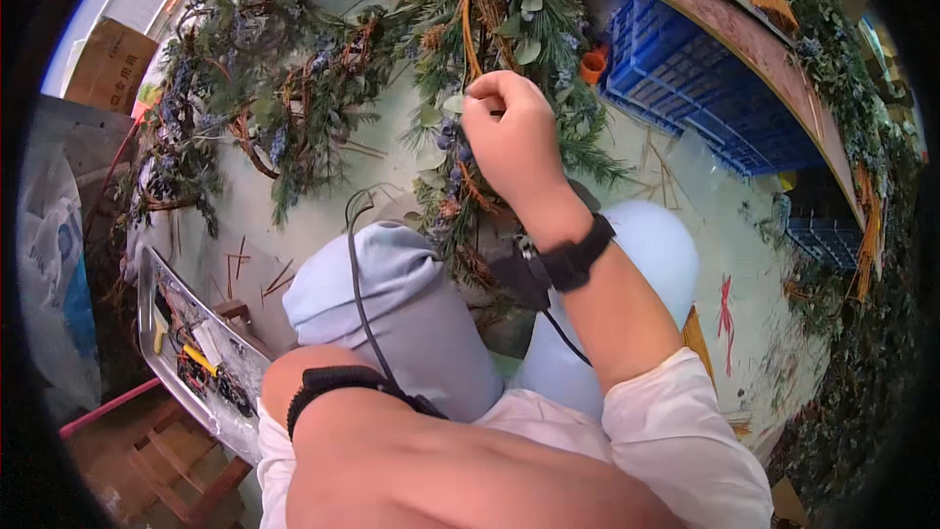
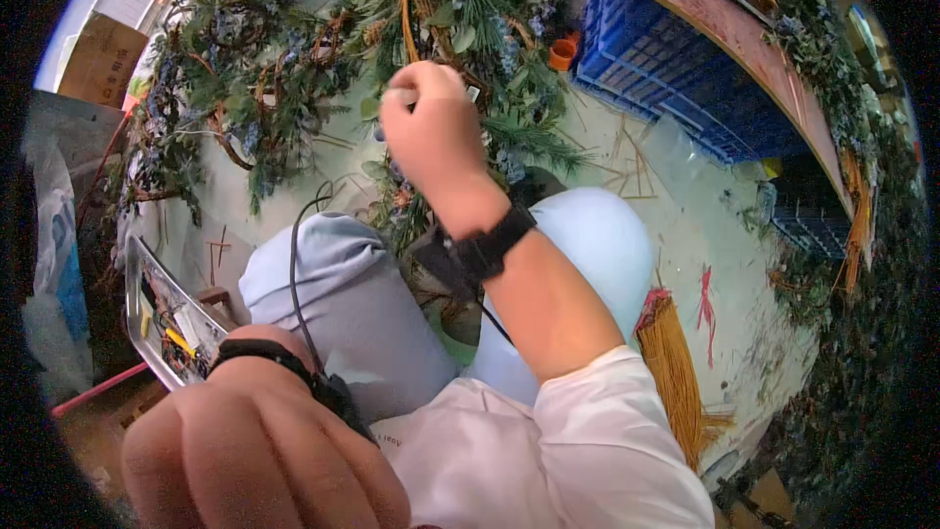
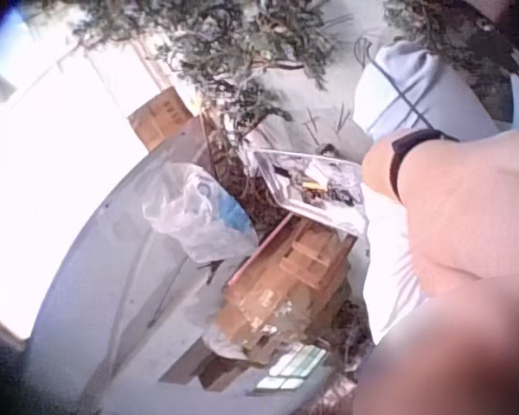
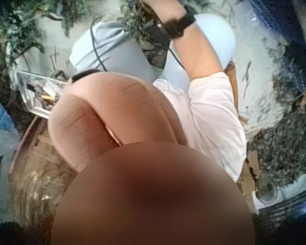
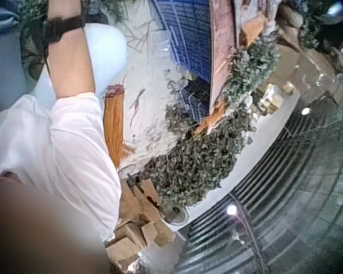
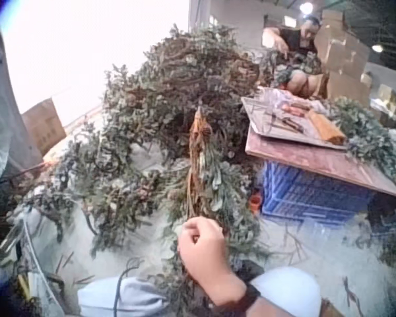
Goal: Assembling decorative wreaths with pine branches, berries, and pinecones.
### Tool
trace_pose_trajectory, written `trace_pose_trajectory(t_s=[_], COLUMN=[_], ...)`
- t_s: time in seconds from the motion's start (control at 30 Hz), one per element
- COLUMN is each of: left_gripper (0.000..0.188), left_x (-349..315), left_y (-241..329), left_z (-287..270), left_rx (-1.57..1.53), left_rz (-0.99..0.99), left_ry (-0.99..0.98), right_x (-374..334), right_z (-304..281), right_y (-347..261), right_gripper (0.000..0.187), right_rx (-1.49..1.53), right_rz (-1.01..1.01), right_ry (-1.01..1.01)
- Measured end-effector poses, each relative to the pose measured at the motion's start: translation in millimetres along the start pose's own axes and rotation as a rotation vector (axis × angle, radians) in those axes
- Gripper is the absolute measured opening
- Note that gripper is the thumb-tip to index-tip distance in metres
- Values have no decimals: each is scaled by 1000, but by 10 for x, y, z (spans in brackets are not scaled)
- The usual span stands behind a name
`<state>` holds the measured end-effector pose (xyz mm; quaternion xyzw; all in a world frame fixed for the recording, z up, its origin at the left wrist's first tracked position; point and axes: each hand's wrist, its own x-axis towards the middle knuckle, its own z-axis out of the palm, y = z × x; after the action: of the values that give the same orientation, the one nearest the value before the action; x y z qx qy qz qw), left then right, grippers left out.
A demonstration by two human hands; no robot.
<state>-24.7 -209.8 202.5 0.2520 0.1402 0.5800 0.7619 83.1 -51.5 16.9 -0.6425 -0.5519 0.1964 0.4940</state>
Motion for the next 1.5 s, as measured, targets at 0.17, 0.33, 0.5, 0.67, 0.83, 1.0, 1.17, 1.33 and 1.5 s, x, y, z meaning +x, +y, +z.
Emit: trace_pose_trajectory(t_s=[0.17, 0.33, 0.5, 0.67, 0.83, 1.0, 1.17, 1.33, 1.5], left_gripper=[20, 16, 18, 26, 10, 11, 12, 43, 87], left_x=[495, 637, 471, 574, 805, 784, 1089, 2426, 3080], left_y=[-201, -326, -281, -75, 88, 447, 245, -286, -821], left_z=[-606, -892, -601, -8, -864, -987, -1036, -1156, -1497], left_rx=[-200, -322, -333, -115, 78, 170, 888, 1598, 1779], left_rz=[45, -76, 247, 212, 171, 217, 185, 502, 401], left_ry=[-679, -940, -442, 291, -739, -1106, -795, -237, 463], right_x=[-208, -324, -467, -358, -418, -315, -139, 147, 501], right_z=[-439, -809, -951, -776, -1225, -1265, -1551, -999, -738], right_y=[-425, -659, -1042, -1144, -1101, -1004, -832, -378, 142], right_gripper=[8, 6, 10, 10, 6, 17, 16, 16, 13], right_rx=[281, 839, 1259, 1443, 1518, 1607, 1421, 978, 945], right_rz=[-340, -159, -416, -649, -545, -685, -860, -122, 273], right_ry=[-224, -311, -533, -262, -562, -625, -877, -200, -54])
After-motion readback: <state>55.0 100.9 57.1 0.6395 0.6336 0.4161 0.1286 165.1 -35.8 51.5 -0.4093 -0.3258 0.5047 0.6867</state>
